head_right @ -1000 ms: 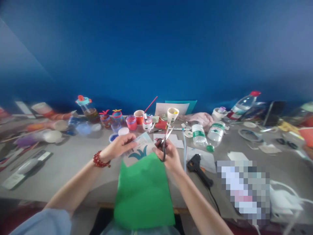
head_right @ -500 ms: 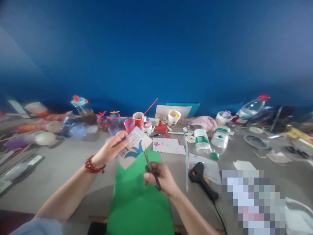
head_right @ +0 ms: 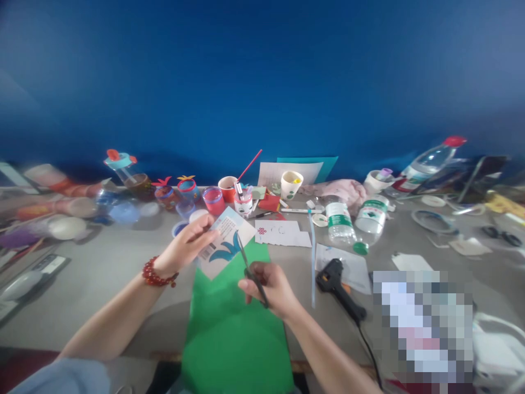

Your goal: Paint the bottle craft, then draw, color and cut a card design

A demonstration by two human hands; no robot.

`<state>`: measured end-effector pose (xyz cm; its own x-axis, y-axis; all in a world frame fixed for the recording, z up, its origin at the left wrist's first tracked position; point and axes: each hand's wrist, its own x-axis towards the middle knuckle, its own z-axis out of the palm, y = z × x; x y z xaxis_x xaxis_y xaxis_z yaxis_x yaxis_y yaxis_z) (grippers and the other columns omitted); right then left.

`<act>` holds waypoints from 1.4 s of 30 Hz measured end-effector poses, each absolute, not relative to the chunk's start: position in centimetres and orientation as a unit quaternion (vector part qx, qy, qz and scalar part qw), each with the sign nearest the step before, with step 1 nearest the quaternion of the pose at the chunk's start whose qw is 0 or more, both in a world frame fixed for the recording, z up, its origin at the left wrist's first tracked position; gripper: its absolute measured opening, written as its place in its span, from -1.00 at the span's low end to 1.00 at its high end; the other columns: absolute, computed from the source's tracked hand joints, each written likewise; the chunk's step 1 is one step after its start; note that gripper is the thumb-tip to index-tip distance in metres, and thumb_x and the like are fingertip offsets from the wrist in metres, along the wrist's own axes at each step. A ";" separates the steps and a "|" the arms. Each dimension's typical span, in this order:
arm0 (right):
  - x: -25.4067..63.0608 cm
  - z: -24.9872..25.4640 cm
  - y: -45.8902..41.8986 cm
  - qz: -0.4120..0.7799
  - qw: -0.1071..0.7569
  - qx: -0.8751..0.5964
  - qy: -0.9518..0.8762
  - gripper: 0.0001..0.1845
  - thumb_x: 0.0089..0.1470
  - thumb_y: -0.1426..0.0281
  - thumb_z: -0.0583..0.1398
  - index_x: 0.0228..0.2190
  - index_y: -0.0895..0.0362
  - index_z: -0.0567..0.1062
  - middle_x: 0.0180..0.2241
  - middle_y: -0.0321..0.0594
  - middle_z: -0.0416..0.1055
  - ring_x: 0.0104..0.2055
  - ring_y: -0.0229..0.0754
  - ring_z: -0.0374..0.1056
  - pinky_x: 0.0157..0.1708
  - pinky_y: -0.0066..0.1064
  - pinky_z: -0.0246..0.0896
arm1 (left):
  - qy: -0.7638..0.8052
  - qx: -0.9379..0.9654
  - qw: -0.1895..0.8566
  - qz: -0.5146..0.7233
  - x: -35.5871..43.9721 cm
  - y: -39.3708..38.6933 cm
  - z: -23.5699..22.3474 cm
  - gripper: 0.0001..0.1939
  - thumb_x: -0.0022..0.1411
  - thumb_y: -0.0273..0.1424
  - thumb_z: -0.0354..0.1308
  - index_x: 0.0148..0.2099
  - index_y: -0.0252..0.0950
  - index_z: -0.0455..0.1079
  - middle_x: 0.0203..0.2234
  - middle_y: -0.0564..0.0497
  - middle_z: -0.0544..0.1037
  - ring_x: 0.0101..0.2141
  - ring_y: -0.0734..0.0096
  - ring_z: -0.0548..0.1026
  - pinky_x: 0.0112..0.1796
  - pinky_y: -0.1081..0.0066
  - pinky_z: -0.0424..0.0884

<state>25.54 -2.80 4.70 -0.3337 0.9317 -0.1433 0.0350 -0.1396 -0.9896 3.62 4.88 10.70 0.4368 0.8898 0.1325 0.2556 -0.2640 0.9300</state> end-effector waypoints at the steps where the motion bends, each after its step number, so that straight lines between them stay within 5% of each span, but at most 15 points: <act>1: 25.5 4.7 -2.8 0.609 0.368 -0.446 -0.543 -0.39 -0.17 -0.18 0.29 -0.59 0.11 0.32 -0.68 -0.23 0.42 -0.63 -0.28 0.23 -0.59 -0.45 -0.02 | 0.400 0.715 0.457 0.347 3.6 4.9 10.7 -0.80 0.32 -0.23 0.05 -0.28 -0.25 0.20 -0.48 0.13 0.25 -0.48 0.53 0.23 -0.49 0.53 0.17; 42: 25.5 4.7 -2.7 0.604 0.362 -0.447 -0.552 -0.40 -0.13 -0.15 0.29 -0.59 0.14 0.33 -0.67 -0.20 0.44 -0.62 -0.31 0.23 -0.61 -0.48 -0.03 | 0.395 0.736 0.436 0.335 3.5 4.6 11.2 -0.74 0.35 -0.23 0.03 -0.33 -0.24 0.11 -0.51 0.17 0.09 -0.53 0.58 0.09 -0.56 0.56 0.05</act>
<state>25.49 -2.70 4.73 -0.3395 0.9301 -0.1402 0.0558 -0.1289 -0.9901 3.48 4.63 11.18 0.4633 0.8736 0.1490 0.2880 -0.3075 0.9069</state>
